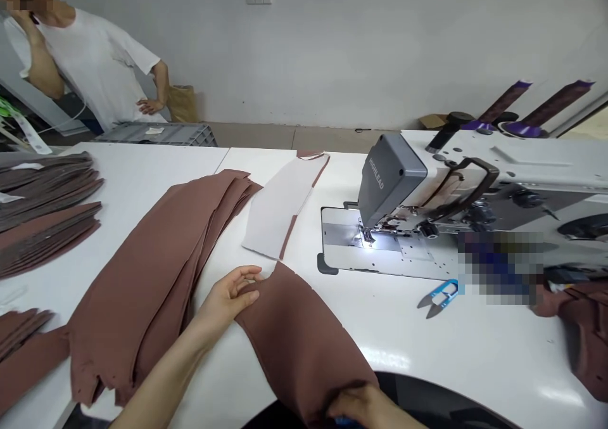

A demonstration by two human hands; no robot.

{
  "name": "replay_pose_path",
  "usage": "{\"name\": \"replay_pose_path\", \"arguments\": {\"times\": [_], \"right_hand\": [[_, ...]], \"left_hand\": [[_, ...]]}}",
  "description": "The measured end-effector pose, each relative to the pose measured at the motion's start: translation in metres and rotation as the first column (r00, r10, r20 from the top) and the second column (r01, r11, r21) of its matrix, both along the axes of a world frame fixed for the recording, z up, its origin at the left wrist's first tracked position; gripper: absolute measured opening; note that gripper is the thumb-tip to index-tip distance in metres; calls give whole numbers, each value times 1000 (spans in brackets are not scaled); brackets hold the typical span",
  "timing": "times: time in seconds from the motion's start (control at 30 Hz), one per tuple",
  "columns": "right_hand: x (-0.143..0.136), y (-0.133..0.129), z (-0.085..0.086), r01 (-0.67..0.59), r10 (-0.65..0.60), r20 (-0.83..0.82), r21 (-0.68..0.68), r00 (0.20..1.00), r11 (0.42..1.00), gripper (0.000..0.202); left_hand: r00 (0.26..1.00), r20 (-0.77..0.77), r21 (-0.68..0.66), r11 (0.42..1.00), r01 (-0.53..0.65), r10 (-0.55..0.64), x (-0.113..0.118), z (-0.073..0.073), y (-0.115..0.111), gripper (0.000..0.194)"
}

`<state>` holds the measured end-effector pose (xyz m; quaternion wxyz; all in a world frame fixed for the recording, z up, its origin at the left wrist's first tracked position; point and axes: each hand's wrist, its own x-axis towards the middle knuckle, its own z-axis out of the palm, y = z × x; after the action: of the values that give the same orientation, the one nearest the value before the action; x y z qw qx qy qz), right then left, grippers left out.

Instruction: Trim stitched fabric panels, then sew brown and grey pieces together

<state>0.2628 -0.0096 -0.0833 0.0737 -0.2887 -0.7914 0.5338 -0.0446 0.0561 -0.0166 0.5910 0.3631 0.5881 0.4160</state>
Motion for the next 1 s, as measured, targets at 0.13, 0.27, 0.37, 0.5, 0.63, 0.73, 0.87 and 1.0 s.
{"name": "replay_pose_path", "arguments": {"times": [0.13, 0.27, 0.37, 0.5, 0.63, 0.73, 0.87, 1.0], "right_hand": [[-3, 19, 52, 285, -285, -6, 62, 959, 957, 34], [-34, 36, 68, 438, -417, -135, 239, 899, 867, 29], [-60, 47, 65, 477, -419, -228, 396, 879, 784, 28], [-79, 57, 60, 481, -393, -278, 520, 876, 706, 29], [-83, 60, 63, 460, -359, -288, 562, 888, 687, 29], [-85, 59, 66, 439, -325, -296, 639, 898, 632, 27], [-86, 58, 65, 423, -321, -294, 765, 900, 486, 26], [-88, 59, 63, 410, -313, -289, 790, 905, 455, 26]], "left_hand": [[995, 52, -2, 997, -82, 82, 13, 10, -14, 49], [978, 143, 8, 988, -151, 148, 28, 19, -26, 49], [968, 160, 20, 980, -200, 194, 37, 26, -34, 49], [955, 212, 9, 977, -213, 207, 43, 32, -38, 48], [934, 277, -33, 974, -224, 225, 47, 36, -37, 48], [927, 292, -48, 972, -230, 234, 49, 37, -36, 48], [936, 274, -46, 975, -218, 222, 46, 33, -36, 47], [950, 255, -16, 983, -182, 180, 41, 26, -38, 47]]}}
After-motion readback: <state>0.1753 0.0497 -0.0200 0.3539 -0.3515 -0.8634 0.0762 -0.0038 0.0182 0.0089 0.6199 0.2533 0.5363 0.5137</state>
